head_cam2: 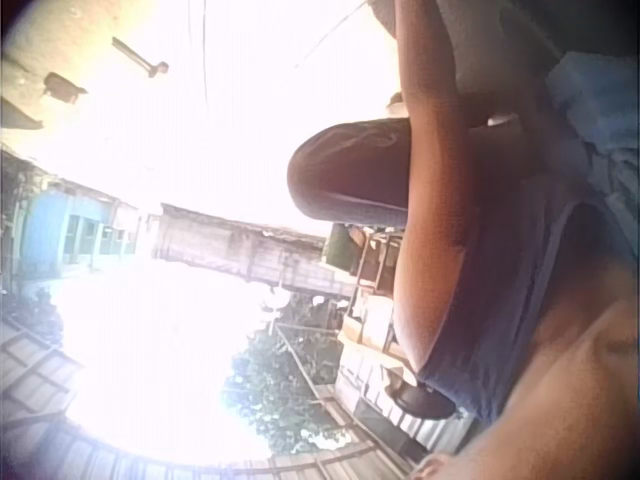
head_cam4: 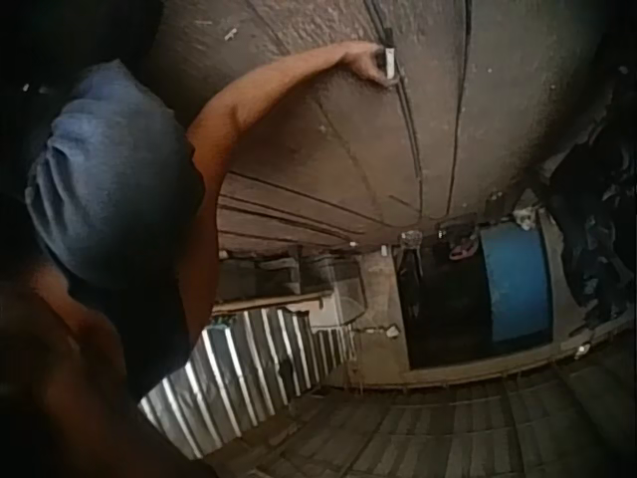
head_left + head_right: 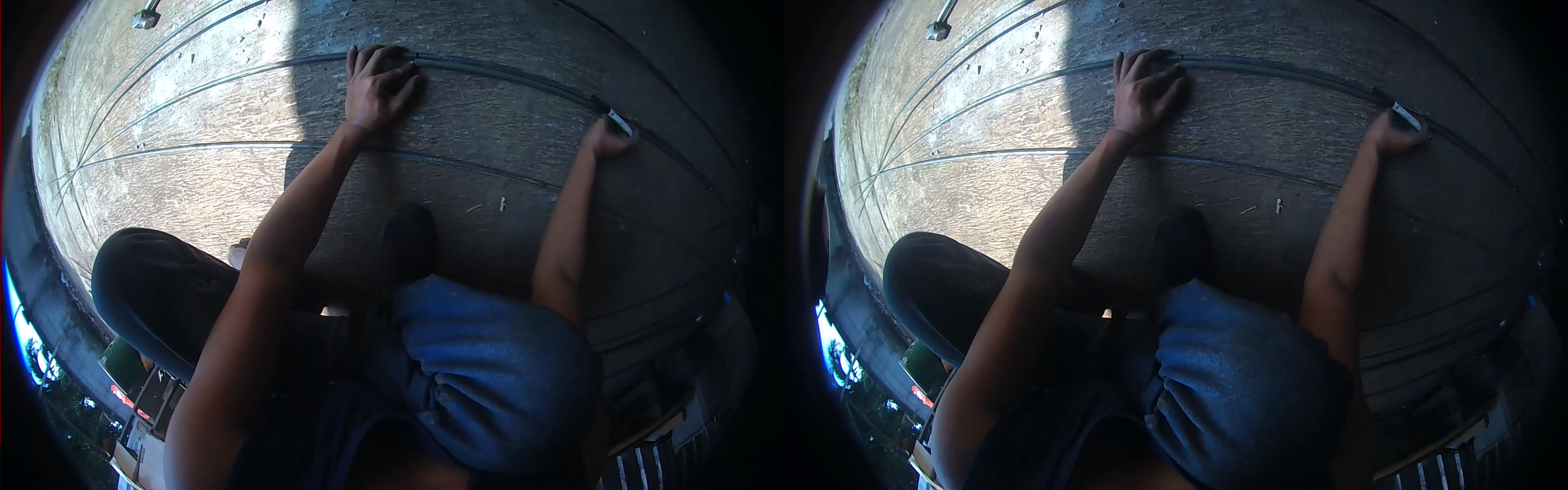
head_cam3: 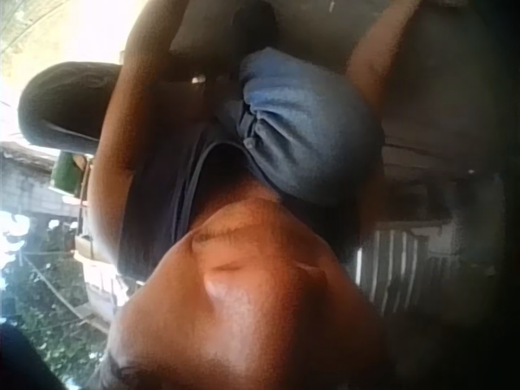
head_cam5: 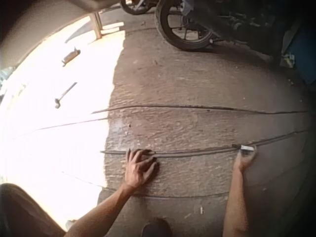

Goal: Marking long metal rods with a marker and gathering them together.

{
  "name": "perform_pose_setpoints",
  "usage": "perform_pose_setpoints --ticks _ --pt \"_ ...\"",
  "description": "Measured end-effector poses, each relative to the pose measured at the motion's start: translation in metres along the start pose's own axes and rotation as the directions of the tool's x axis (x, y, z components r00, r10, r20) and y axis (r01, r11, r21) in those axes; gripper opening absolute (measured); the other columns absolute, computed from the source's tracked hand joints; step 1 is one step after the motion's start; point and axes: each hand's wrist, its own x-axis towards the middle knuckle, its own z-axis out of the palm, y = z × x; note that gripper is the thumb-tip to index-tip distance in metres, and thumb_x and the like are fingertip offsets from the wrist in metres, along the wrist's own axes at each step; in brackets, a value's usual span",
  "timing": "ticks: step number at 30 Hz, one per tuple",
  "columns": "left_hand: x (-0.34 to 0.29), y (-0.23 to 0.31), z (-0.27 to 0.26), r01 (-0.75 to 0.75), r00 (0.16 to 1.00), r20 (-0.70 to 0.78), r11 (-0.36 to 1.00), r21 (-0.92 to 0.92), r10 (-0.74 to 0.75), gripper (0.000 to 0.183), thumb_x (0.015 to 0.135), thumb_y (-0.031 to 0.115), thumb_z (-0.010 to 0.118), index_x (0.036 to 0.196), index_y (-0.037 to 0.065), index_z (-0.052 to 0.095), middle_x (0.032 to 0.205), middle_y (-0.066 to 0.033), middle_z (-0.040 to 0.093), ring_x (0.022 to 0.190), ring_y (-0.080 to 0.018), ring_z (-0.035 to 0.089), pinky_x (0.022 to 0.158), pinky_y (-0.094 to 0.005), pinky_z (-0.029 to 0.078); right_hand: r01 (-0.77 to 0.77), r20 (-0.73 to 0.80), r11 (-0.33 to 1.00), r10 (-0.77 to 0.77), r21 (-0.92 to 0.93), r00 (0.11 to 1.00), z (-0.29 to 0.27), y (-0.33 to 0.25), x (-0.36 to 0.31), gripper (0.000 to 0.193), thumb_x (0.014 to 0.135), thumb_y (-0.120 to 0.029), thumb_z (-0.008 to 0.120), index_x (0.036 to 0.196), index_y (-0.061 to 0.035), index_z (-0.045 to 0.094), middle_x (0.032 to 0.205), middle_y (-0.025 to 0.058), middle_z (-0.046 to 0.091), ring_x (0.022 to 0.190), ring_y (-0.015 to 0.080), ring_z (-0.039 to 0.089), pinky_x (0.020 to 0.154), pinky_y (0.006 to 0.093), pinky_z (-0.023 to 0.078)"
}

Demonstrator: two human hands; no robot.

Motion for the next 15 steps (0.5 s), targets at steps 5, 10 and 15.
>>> perform_pose_setpoints --ticks 5,10,15 --pt "-0.001 0.0013 -0.0008 0.001 1.0 0.007 1.0 0.016 -0.001 0.029 0.085 0.039 0.066 0.103 0.017 0.076 0.124 -0.0026 0.061 0.126 -0.0262 0.046 0.116 -0.0534 0.015 0.024 0.001 1.0 -0.024 0.016 1.0 0.002 0.0052 0.0018 0.061 0.062 0.003 0.08 0.116 -0.0025 0.053 0.114 0.0171 0.06 0.103 0.0289 0.063 0.089 0.0381 0.055" --pt "0.0001 -0.0002 0.0022 -0.004 1.0 -0.026 1.0 -0.004 0.004 0.029 0.086 0.038 0.066 0.104 0.017 0.075 0.122 -0.003 0.062 0.125 -0.0259 0.047 0.116 -0.0536 0.016 0.05 -0.009 0.998 -0.05 -0.022 0.999 0.0028 0.0064 0.0024 0.059 0.063 0.001 0.081 0.116 -0.0023 0.054 0.114 0.0178 0.061 0.103 0.0289 0.064 0.089 0.0383 0.055" --pt "0.0017 0.0018 0.0046 0.062 0.994 -0.08 0.995 -0.077 -0.069 0.032 0.084 0.036 0.069 0.108 0.015 0.072 0.118 -0.0041 0.064 0.121 -0.0262 0.051 0.116 -0.0504 0.02 0.045 -0.001 0.998 -0.045 -0.035 0.999 0.0009 -0.0007 0.0004 0.059 0.064 0.0 0.081 0.117 -0.0023 0.054 0.115 0.0178 0.061 0.103 0.029 0.064 0.089 0.0381 0.055"
